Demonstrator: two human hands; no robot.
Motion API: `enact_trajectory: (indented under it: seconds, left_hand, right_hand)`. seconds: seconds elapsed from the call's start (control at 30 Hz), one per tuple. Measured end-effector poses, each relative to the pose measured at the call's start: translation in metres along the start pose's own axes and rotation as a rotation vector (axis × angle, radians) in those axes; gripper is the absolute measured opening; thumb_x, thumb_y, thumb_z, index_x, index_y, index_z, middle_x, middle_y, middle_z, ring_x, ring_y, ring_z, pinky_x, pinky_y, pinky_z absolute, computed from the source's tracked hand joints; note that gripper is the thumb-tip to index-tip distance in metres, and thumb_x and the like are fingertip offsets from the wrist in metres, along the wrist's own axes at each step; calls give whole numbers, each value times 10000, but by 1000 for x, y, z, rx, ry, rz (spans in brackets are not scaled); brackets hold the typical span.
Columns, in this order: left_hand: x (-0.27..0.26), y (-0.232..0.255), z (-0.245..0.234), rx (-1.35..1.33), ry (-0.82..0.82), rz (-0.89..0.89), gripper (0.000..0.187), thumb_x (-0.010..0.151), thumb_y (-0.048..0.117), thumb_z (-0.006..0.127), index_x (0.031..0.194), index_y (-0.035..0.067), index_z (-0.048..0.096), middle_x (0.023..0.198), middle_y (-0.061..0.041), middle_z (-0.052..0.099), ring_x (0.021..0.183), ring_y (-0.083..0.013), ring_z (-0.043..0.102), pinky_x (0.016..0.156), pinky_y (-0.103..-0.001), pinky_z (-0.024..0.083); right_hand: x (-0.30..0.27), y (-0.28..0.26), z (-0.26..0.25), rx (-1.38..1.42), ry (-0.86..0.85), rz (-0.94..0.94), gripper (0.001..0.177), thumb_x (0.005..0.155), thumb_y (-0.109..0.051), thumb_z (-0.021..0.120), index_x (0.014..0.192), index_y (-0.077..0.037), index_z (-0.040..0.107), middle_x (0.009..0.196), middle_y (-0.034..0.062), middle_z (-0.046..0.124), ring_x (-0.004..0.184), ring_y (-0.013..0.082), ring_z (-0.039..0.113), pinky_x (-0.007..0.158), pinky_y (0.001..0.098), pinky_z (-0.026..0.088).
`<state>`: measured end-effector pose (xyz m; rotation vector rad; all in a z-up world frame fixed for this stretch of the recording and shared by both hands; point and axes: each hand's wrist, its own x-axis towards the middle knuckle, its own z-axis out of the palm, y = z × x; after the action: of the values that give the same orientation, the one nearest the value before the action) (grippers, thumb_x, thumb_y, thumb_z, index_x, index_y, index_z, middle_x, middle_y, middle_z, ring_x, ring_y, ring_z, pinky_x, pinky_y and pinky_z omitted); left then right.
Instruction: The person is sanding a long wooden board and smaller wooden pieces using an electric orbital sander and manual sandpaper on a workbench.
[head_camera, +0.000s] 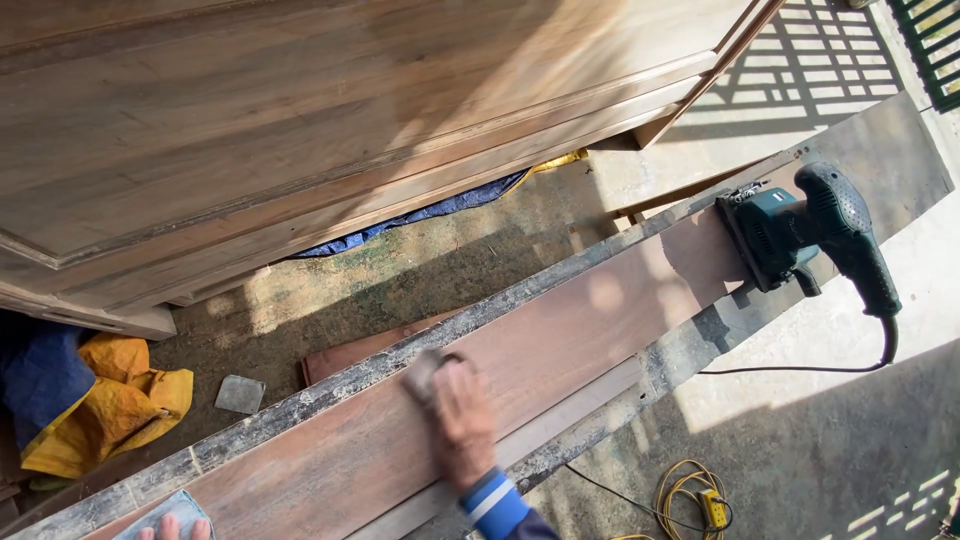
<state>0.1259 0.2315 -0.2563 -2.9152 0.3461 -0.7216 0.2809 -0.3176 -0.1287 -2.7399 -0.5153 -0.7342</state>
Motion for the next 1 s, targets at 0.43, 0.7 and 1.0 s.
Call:
enact_trajectory:
  seconds: [0.43, 0.7, 1.0]
  left_hand:
    - [-75, 86, -13, 115, -68, 37, 455, 933, 393, 611, 1328, 193, 711, 1314, -274, 686, 1288, -509, 601, 1112, -663, 312]
    - [-64, 129, -64, -14, -80, -132, 594, 995, 496, 464, 1497, 208, 596, 1531, -225, 580, 1475, -418, 453, 1213, -601, 220]
    - [29, 153, -146, -309, -324, -415, 823, 718, 341, 650, 1503, 210, 443, 1640, -94, 346, 1536, -328, 296, 1260, -612, 198]
  right_hand:
    - [43, 38, -10, 56, -250, 94, 495, 909, 7, 581, 1402, -36, 568, 1426, 209, 594, 1328, 362, 577, 1120, 505, 468]
    - [60, 116, -25, 71, -322, 277, 425, 1004, -63, 574, 1428, -56, 590, 1411, 214, 601, 1259, 369, 596, 1028, 429, 540]
    - [-9, -132, -14, 274, -517, -313, 672, 870, 15, 632, 1516, 10, 446, 1558, 258, 448, 1436, 399, 434, 1172, 566, 363]
